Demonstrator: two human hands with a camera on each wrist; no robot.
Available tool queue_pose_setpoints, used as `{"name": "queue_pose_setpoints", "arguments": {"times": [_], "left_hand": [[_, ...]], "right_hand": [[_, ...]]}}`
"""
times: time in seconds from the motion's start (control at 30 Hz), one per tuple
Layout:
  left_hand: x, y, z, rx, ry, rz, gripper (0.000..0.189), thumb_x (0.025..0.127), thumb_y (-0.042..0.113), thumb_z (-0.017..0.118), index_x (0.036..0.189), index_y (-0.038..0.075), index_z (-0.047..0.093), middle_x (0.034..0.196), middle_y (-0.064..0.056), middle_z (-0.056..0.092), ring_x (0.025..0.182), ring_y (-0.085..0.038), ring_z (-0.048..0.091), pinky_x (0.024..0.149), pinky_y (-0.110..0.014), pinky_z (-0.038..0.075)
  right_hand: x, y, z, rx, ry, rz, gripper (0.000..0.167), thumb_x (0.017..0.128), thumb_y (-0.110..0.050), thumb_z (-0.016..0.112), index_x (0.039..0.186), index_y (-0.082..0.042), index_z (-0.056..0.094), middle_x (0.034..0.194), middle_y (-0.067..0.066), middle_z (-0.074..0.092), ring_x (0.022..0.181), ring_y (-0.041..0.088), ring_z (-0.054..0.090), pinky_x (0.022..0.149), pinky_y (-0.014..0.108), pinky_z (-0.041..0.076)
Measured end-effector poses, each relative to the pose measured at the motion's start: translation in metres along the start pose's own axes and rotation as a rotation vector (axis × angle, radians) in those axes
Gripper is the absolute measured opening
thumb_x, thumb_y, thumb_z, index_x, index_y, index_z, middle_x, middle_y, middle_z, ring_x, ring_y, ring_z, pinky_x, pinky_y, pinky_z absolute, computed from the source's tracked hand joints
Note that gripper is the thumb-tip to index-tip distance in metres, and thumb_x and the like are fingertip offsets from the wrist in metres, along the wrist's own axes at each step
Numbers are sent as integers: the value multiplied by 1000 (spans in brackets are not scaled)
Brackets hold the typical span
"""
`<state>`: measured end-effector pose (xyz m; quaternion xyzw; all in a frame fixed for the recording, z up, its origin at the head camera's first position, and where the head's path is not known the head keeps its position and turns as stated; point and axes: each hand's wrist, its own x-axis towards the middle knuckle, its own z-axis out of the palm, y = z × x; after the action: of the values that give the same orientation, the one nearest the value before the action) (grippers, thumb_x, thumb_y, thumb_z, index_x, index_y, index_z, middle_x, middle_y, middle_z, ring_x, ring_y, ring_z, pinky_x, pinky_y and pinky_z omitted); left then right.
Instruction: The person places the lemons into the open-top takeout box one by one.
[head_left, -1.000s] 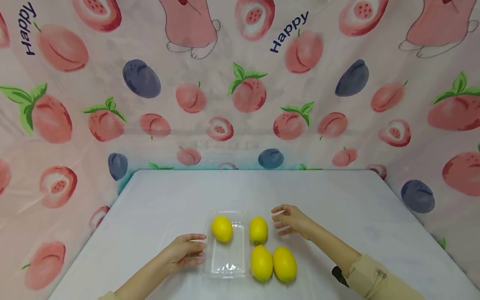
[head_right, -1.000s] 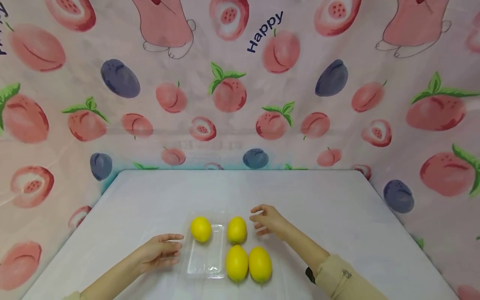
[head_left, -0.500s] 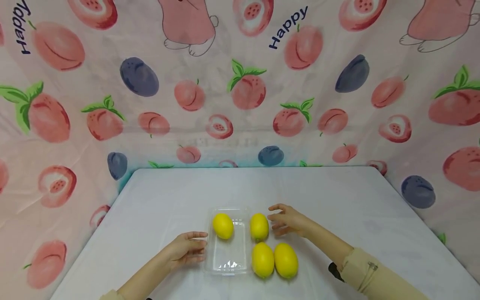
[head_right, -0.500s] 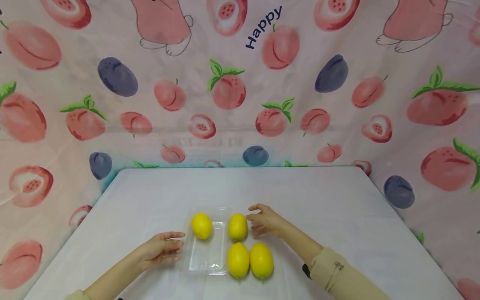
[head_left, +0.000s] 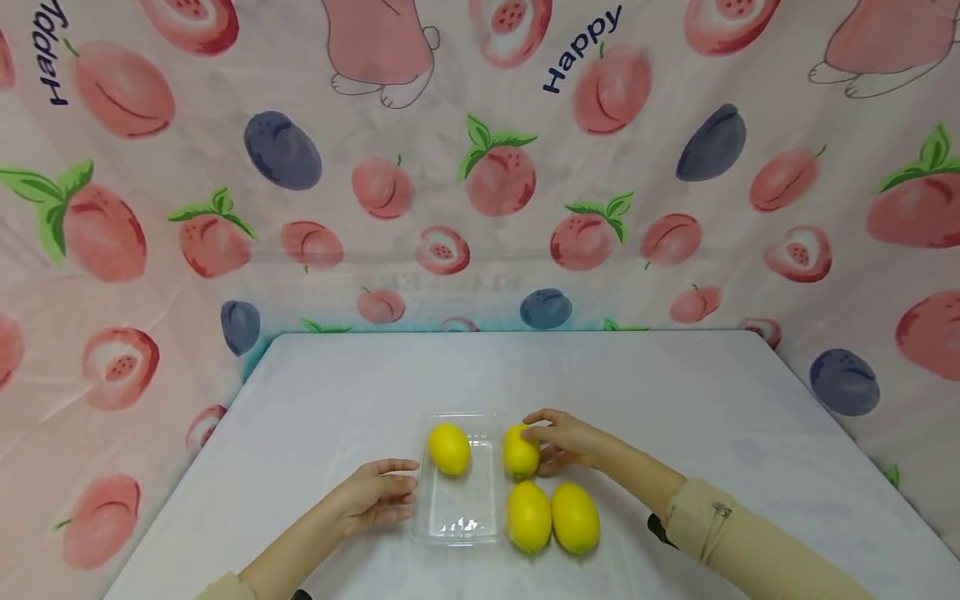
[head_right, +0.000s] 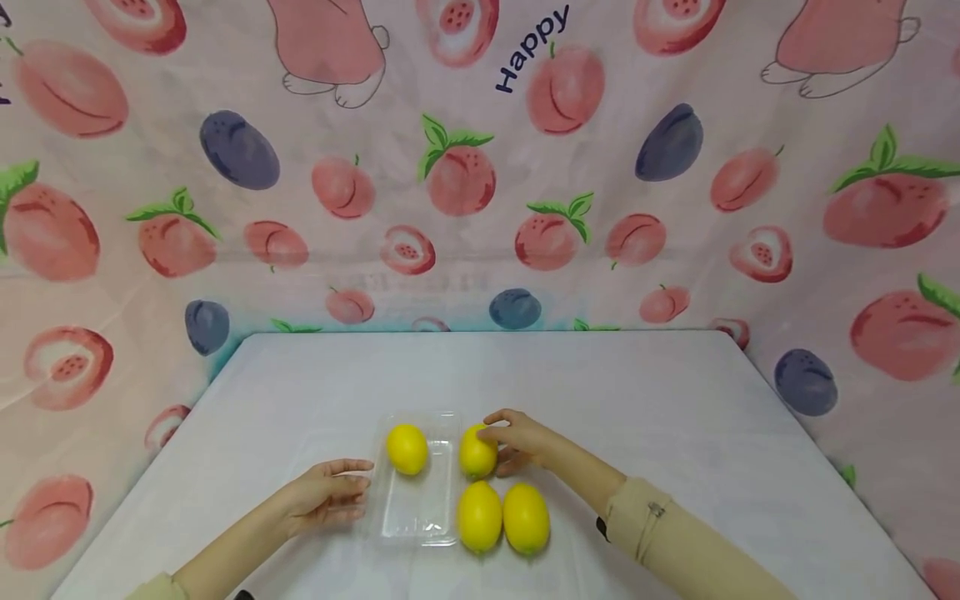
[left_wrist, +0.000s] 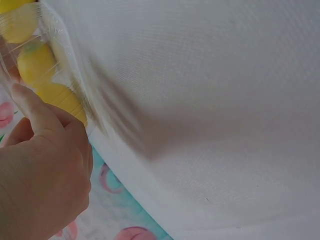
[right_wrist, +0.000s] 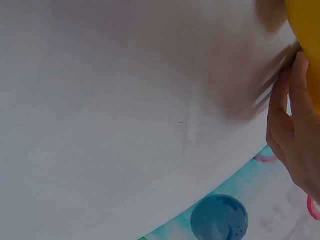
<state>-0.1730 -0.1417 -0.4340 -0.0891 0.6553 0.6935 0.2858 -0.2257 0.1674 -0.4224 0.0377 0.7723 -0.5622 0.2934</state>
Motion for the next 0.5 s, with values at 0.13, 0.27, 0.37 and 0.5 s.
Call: {"name": "queue_pose_setpoints", "arguments": {"times": [0.13, 0.27, 0.37, 0.5], "left_hand": [[0, 0, 0, 1, -9, 1, 45, 89, 3, 60, 130, -5, 44, 88, -1, 59, 72, -9, 60, 75, -30, 59], [-1, 0, 0, 10, -14, 9, 46, 89, 3, 60, 131, -5, 43, 88, -1, 59, 73, -9, 60, 75, -31, 59], [-2, 1, 0, 12, -16, 12, 46, 89, 4, 60, 131, -5, 44, 88, -2, 58, 73, -9, 60, 76, -31, 59], [-2, 1, 0, 5, -20, 9, 43, 90, 3, 59, 130, -5, 45, 86, -1, 58, 72, -9, 60, 75, -31, 59]], "right_hand": [[2, -2, 3, -20, -2, 3, 50, 91, -23, 58, 132, -1, 41, 113, 17, 52, 70, 16, 57, 64, 30, 59], [4, -3, 5, -47, 0, 1, 49, 91, -22, 59, 131, 0, 42, 104, 13, 52, 68, 15, 56, 62, 28, 59], [5, -4, 6, -59, 7, -2, 48, 90, -20, 60, 129, 0, 44, 102, 13, 52, 68, 16, 55, 63, 29, 59], [4, -5, 7, -61, 20, -3, 47, 88, -19, 61, 128, 1, 45, 103, 15, 53, 67, 16, 54, 64, 31, 60]]}}
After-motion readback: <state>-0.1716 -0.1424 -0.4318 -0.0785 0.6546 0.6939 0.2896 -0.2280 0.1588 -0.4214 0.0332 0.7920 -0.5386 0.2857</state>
